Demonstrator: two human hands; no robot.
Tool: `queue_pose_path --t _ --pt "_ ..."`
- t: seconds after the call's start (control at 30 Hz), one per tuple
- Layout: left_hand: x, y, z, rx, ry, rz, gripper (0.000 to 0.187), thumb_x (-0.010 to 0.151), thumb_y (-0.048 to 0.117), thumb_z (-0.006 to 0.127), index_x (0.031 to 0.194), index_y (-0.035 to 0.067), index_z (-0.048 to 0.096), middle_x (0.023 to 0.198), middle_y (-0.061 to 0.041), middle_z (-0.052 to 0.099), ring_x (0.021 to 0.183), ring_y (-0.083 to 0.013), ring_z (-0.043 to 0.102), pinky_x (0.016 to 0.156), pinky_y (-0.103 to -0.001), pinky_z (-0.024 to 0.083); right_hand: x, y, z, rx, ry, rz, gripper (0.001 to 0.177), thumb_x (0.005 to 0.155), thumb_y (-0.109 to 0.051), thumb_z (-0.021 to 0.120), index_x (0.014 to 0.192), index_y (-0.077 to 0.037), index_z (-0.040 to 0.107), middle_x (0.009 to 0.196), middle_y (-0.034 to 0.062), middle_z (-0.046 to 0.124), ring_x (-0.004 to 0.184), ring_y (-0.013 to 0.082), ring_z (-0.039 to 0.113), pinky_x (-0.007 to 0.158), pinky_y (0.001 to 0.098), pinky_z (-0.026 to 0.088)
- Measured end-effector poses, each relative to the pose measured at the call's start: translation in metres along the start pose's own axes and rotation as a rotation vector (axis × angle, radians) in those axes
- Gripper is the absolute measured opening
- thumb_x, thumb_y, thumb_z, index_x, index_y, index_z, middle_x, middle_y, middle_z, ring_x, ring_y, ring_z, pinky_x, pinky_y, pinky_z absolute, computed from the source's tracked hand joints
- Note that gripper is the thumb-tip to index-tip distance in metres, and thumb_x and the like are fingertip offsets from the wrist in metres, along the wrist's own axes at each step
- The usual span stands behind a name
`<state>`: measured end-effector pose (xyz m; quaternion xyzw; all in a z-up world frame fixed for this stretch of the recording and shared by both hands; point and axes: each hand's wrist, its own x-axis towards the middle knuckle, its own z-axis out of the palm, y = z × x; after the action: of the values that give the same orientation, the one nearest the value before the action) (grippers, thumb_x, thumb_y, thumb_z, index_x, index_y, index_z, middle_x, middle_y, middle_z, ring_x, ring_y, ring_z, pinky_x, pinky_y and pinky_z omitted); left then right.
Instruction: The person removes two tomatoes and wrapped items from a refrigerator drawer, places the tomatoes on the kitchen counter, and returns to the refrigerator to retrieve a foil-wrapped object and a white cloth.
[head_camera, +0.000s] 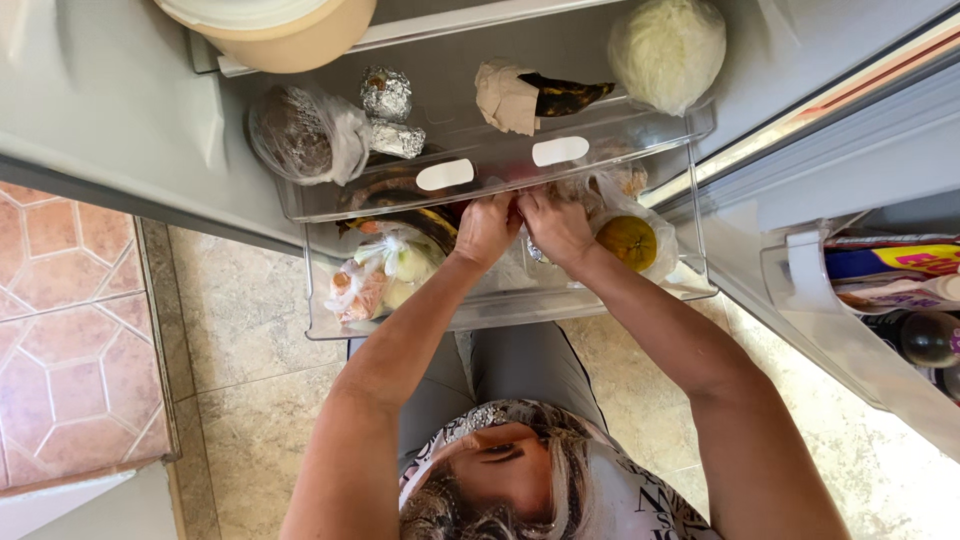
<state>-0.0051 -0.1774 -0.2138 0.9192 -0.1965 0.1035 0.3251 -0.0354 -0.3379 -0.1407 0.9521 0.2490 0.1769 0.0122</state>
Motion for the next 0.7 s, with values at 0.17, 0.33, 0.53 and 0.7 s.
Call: queue_pose_path --t 0.17,0.33,0.53,0.7 --pt "0.003 -0.004 0.002 0.001 -0.015 -0.027 0.022 0.079 0.027 0.074 0.094 0.014 0.066 0.066 -0.013 0.068 0.067 -0.0404 0.071 0.063 -0.052 0.058 0.002 0.003 0.002 -0.038 -0.002 -0.031 0.015 0.087 -0.019 0.058 0.101 -0.022 0.063 0.084 -0.0036 0.061 0.061 0.0179 0.070 0.052 0.0356 0.057" --pt "0.006 0.003 -0.016 0.016 -0.059 -0.086 0.022 0.082 0.032 0.072 0.088 0.011 0.065 0.064 -0.017 0.068 0.068 -0.0425 0.071 0.064 -0.057 0.057 0.005 0.005 -0.022 0.047 -0.065 -0.061 0.017 0.089 -0.019 0.056 0.104 -0.022 0.063 0.086 -0.0045 0.063 0.070 0.0185 0.072 0.056 0.0353 0.058" --pt "0.000 -0.014 0.016 -0.183 0.082 -0.140 0.008 0.074 0.023 0.070 0.078 0.019 0.064 0.058 -0.008 0.066 0.061 -0.0381 0.070 0.058 -0.050 0.056 -0.013 0.022 0.046 0.234 0.084 0.061 0.006 0.094 -0.021 0.063 0.100 -0.022 0.063 0.088 -0.0004 0.065 0.073 0.0244 0.072 0.057 0.0395 0.057" --pt "0.000 -0.007 0.005 -0.257 0.064 -0.177 0.007 0.074 0.023 0.070 0.077 0.019 0.065 0.062 -0.007 0.068 0.064 -0.0351 0.071 0.059 -0.050 0.056 -0.002 0.009 0.010 -0.179 0.264 -0.224 0.002 0.091 -0.019 0.065 0.092 -0.021 0.065 0.089 0.0011 0.061 0.073 0.0195 0.066 0.053 0.0303 0.053"
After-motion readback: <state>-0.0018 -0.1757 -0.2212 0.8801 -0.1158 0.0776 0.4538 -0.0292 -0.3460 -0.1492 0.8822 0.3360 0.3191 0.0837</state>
